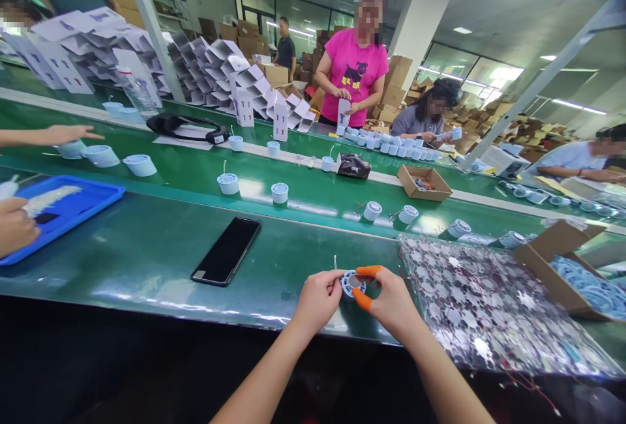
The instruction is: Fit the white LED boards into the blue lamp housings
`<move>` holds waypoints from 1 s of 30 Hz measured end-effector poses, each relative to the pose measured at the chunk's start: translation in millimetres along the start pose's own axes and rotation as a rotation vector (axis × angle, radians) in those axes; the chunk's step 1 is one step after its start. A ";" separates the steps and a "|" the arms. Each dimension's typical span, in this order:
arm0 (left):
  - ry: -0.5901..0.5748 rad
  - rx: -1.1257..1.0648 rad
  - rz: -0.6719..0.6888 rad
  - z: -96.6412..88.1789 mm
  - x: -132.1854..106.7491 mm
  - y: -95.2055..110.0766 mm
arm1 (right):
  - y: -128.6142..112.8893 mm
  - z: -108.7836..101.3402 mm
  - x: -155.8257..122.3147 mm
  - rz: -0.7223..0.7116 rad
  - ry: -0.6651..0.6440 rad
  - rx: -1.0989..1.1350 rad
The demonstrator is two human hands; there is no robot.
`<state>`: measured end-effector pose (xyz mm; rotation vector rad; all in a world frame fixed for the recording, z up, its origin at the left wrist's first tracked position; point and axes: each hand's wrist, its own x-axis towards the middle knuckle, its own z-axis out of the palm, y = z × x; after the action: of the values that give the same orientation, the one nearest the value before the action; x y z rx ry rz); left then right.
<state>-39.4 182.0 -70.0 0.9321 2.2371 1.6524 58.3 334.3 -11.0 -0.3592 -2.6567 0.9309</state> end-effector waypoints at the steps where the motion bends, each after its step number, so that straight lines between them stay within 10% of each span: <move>1: 0.000 -0.008 0.000 0.2 0.0 -0.3 | 0.5 2.2 -0.8 0.002 0.016 0.020; 16: -0.162 0.113 0.033 -3.6 -8.5 14.0 | -4.1 5.8 -10.0 0.043 0.085 0.105; 22: -0.113 0.117 0.006 -3.8 -6.5 27.0 | 13.9 16.5 -22.6 0.251 0.303 0.545; 30: -0.157 -0.104 0.214 -18.8 -28.3 44.2 | -24.8 14.7 -48.5 0.182 0.205 1.055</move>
<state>-11.0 158.0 -28.5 1.2637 1.9886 1.6965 94.4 291.2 -15.8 -0.3872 -1.6382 2.0174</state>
